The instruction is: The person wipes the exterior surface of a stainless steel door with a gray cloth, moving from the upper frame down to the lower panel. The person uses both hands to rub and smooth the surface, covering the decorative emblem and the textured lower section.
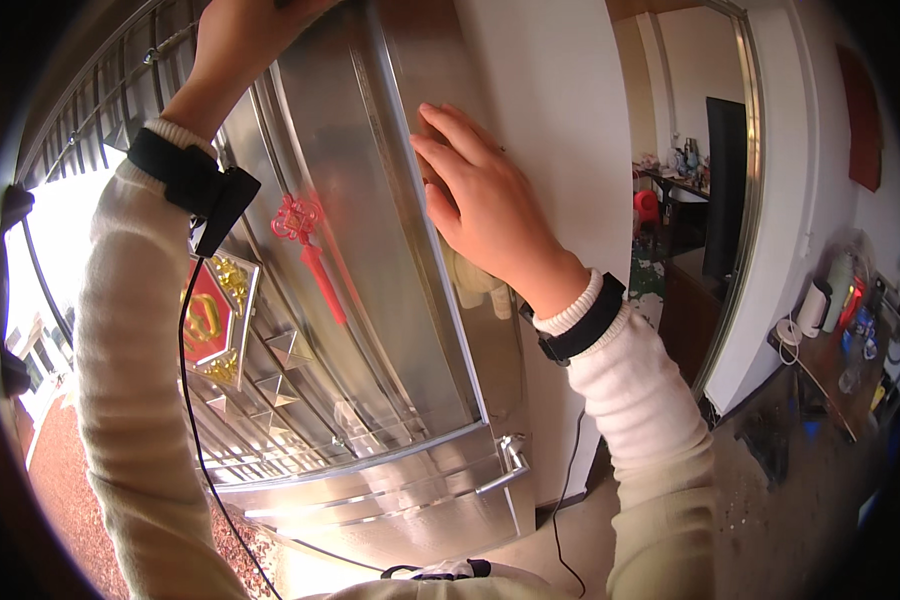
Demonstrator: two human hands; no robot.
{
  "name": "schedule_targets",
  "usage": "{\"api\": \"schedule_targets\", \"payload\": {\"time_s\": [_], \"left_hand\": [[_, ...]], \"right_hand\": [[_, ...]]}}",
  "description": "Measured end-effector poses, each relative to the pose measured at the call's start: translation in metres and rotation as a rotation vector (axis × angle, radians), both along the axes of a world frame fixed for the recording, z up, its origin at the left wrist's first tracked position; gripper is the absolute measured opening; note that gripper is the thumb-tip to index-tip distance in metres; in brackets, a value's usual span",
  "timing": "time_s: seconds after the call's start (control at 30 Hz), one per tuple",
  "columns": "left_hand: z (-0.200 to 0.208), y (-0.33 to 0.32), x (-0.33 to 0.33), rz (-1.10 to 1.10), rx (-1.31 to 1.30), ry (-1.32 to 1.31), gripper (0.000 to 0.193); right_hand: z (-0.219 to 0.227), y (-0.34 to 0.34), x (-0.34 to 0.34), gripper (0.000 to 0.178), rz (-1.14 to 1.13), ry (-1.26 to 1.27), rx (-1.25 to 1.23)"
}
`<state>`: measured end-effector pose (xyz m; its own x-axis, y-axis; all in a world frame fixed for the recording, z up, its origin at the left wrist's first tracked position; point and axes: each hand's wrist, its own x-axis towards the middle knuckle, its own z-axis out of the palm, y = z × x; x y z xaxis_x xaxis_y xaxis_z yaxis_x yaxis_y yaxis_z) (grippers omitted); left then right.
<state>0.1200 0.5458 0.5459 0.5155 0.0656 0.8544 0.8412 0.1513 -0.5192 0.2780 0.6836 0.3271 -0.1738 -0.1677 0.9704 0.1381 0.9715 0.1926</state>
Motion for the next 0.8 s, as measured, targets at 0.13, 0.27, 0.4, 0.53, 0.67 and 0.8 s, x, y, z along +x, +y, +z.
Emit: {"api": "schedule_targets", "payload": {"time_s": [0.13,0.27,0.4,0.53,0.67,0.8], "left_hand": [[-0.041,-0.002,0.007,-0.099,-0.094,0.018,0.035],[-0.087,-0.006,0.006,-0.062,-0.175,-0.068,0.036],[-0.119,-0.004,0.0,-0.033,-0.224,-0.06,0.046],[-0.137,-0.012,-0.002,-0.062,-0.368,0.023,0.046],[-0.128,-0.018,0.01,-0.124,-0.444,-0.009,0.039],[-0.111,-0.004,0.028,-0.139,-0.294,0.003,0.039]], "right_hand": [[-0.032,-0.008,0.0,0.04,-0.003,0.007,-0.056],[-0.075,-0.019,0.005,0.044,0.033,-0.051,-0.205],[-0.124,-0.031,0.008,0.056,0.034,-0.068,-0.26],[-0.167,-0.045,0.01,0.057,0.065,-0.113,-0.369],[-0.186,-0.049,0.008,0.054,0.089,-0.135,-0.422],[-0.187,-0.046,0.004,0.047,0.095,-0.12,-0.427]]}}
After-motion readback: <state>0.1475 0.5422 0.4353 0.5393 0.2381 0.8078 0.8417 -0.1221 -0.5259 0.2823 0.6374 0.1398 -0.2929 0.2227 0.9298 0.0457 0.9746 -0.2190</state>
